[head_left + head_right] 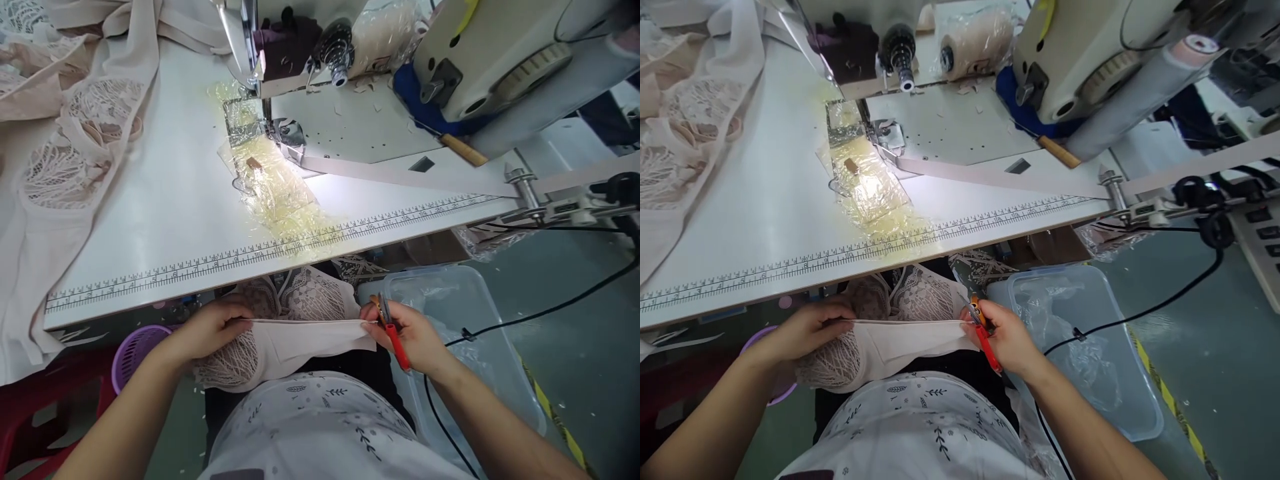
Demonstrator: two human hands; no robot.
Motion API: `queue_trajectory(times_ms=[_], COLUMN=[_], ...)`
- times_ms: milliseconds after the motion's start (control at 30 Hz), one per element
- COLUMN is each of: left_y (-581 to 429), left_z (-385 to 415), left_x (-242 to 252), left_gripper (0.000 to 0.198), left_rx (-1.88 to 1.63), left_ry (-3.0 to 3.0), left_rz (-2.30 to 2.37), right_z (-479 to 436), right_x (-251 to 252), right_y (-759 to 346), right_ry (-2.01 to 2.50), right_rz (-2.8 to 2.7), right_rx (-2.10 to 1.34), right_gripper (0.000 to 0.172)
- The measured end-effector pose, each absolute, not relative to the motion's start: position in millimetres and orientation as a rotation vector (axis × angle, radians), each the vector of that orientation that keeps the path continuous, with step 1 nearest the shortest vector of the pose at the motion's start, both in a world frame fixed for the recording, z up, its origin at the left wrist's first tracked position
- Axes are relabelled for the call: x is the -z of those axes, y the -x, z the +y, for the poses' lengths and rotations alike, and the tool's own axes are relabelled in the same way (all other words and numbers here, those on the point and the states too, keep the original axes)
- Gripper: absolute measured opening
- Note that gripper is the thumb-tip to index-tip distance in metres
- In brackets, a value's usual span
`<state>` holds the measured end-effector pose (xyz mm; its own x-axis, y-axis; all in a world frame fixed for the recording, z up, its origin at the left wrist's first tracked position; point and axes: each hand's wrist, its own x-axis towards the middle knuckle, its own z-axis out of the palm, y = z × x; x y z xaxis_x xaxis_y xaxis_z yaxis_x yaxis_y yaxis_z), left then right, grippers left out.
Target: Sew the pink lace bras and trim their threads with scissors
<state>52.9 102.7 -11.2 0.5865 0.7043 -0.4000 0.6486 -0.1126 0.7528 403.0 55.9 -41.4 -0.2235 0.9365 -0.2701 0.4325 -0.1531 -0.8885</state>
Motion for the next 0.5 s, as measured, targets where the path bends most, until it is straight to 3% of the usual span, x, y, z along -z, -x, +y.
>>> queue_trajectory(times_ms=[500], left_y=[-47.6], left_z=[68.9], left_x=[0.9], left_gripper=[0.022], left_rx=[-0.16], left_ry=[-1.961], left_rz=[1.042], right_z=[49.6], right_x=[41.7], right_y=[-399.7], right_ry=[1.404], right_rz=[-1.519], right_rx=[-1.44], right_gripper=[0.018])
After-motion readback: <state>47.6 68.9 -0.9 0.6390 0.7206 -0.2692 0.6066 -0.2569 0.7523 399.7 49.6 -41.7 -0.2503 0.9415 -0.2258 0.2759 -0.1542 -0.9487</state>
